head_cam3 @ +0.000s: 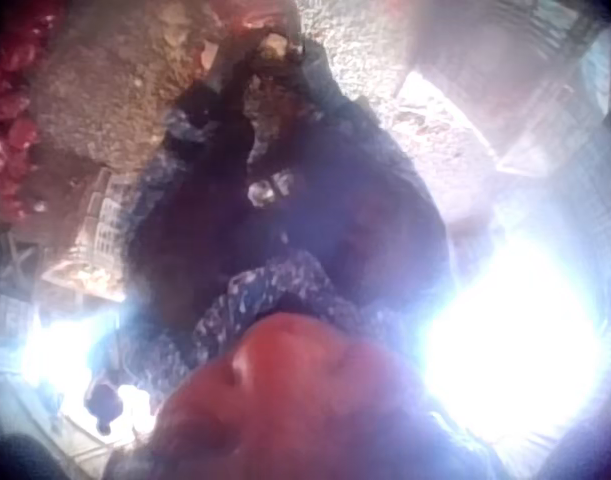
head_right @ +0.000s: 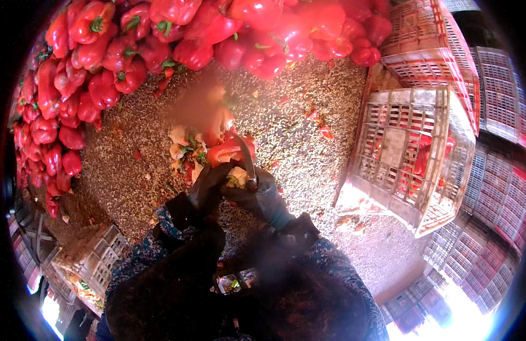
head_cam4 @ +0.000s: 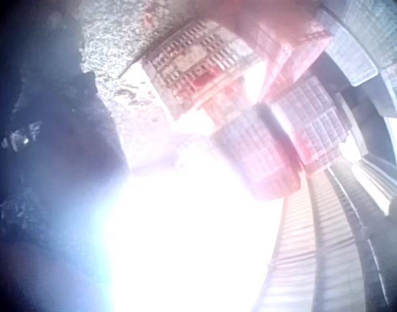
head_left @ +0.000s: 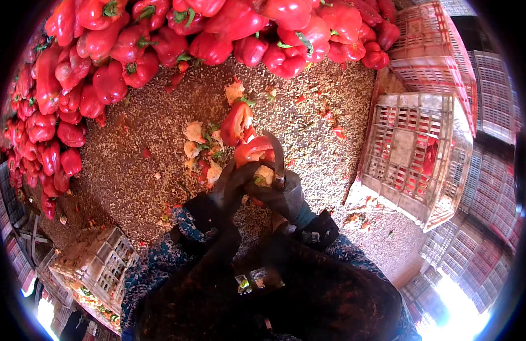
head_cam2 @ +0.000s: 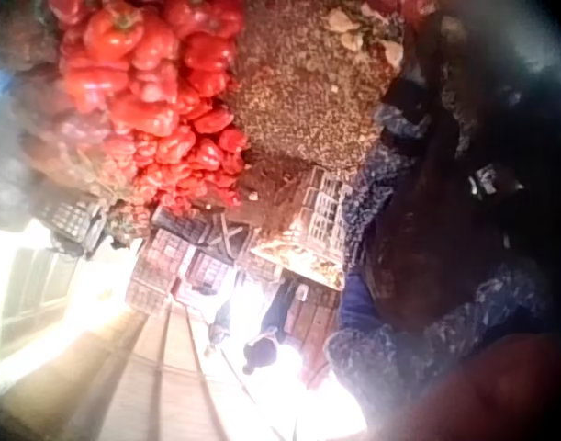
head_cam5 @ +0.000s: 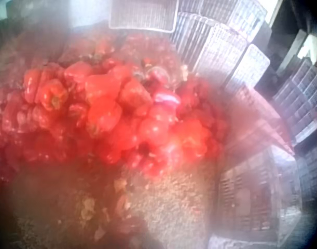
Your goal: The person uses a knife to cut the tops off red peppers and remove the internal cores and seeds by hand, placing the processed peppers into plastic crates.
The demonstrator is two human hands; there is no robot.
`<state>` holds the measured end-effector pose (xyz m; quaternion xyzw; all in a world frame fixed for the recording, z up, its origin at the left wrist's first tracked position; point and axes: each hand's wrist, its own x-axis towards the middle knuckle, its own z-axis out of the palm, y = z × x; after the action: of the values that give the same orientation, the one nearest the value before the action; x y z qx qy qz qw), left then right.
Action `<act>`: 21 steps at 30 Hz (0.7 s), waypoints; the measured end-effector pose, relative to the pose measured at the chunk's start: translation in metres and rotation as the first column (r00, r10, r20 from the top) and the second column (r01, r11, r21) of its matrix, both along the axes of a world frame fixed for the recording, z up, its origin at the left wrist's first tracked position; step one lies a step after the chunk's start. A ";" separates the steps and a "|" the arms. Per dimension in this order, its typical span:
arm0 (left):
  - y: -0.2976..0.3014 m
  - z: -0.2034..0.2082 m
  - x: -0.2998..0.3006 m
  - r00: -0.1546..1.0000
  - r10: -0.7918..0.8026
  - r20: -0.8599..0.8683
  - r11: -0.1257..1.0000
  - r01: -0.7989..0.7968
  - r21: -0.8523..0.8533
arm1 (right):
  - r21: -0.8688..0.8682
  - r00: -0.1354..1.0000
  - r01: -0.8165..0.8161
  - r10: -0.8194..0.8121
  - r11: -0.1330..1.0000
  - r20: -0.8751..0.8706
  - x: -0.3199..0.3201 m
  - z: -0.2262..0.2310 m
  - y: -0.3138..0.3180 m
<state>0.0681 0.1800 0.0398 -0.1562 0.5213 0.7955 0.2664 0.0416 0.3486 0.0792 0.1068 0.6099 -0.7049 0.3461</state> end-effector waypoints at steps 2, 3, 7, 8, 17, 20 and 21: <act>0.003 -0.012 0.005 0.988 -0.076 -0.136 0.989 0.057 -0.137 | 0.078 0.995 0.065 -0.070 0.995 0.070 0.000 -0.002 -0.003; 0.004 -0.018 0.006 0.975 -0.103 -0.199 0.982 0.068 -0.175 | 0.117 0.990 0.091 -0.102 0.989 0.094 -0.001 -0.002 -0.003; -0.002 -0.035 0.004 0.917 -0.152 -0.370 0.968 0.063 -0.243 | 0.156 0.989 0.148 -0.148 0.976 -0.013 -0.009 -0.001 -0.002; -0.006 -0.033 0.004 0.919 -0.176 -0.354 0.964 0.089 -0.249 | 0.137 0.992 0.125 -0.125 0.983 -0.013 -0.010 0.001 -0.001; 0.018 0.015 -0.012 0.895 0.311 -0.319 0.947 -0.319 0.029 | 0.735 0.651 -0.157 0.629 0.660 -0.426 -0.016 0.009 0.000; 0.012 0.024 -0.014 0.940 0.283 -0.191 0.958 -0.286 0.012 | 0.662 0.675 -0.144 0.562 0.736 -0.479 -0.023 0.007 -0.003; 0.009 0.024 -0.014 0.910 0.143 -0.390 0.955 -0.230 -0.186 | 0.594 0.645 -0.073 0.492 0.801 -0.585 -0.023 0.005 -0.005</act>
<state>0.0543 0.1887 0.0637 -0.0812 0.6327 0.7674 0.0654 0.0187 0.3433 0.0845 -0.1874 0.8699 -0.4311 0.1492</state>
